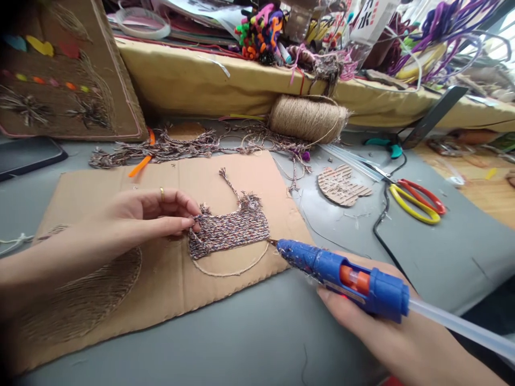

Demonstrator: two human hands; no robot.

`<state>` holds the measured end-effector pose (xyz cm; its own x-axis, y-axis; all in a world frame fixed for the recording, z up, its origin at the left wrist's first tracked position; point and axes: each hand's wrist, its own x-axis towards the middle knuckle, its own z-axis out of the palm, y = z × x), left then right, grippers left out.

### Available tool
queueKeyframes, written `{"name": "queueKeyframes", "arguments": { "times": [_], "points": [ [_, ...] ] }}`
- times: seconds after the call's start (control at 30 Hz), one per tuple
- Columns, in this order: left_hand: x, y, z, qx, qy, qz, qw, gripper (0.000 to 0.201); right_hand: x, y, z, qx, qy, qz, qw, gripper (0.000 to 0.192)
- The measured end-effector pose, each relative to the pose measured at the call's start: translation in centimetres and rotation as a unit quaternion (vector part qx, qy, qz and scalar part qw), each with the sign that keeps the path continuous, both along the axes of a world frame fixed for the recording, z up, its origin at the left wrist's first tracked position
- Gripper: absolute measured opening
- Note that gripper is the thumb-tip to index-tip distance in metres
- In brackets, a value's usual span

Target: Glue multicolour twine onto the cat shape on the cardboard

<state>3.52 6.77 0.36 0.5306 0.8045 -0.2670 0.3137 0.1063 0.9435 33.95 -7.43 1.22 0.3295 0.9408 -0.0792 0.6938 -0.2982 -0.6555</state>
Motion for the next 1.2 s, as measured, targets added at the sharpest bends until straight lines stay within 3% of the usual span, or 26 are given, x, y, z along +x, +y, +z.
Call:
{"name": "queueKeyframes", "arguments": {
  "times": [0.13, 0.23, 0.43, 0.67, 0.8, 0.9, 1.03, 1.2],
  "points": [
    [0.0, -0.1, 0.1, 0.010, 0.001, 0.003, 1.000, 0.010, 1.9, -0.8, -0.9, -0.037, -0.054, -0.007, 0.998, 0.034],
    [0.1, 0.0, 0.0, 0.023, 0.003, 0.000, 1.000, 0.012, 1.4, -0.9, -0.6, -0.039, -0.088, -0.027, 0.995, 0.034],
    [0.2, -0.1, -0.1, 0.023, 0.001, -0.009, 1.000, 0.012, -0.3, 1.0, 2.7, -0.081, -0.046, 0.052, 0.994, 0.024],
    [0.7, -0.1, 0.0, 0.041, 0.025, 0.012, 0.999, 0.027, 4.8, 1.1, 5.0, -0.026, -0.049, -0.032, 0.998, 0.042],
    [0.7, 0.1, 0.1, 0.046, 0.049, 0.006, 0.998, 0.036, 7.0, 2.5, 4.4, -0.002, -0.033, -0.012, 0.999, 0.047],
    [0.6, 0.1, -0.1, 0.048, 0.068, -0.021, 0.996, 0.034, 7.2, 5.0, 2.9, 0.024, -0.014, 0.021, 0.999, 0.041],
    [0.5, 0.0, -0.5, 0.069, 0.079, -0.005, 0.994, 0.035, 7.2, 8.3, 1.4, 0.048, -0.011, 0.073, 0.996, 0.035],
    [0.8, -0.2, -0.1, 0.081, 0.089, -0.007, 0.993, 0.039, 8.7, 9.0, 1.4, 0.084, -0.102, 0.101, 0.986, 0.033]
  ]
}}
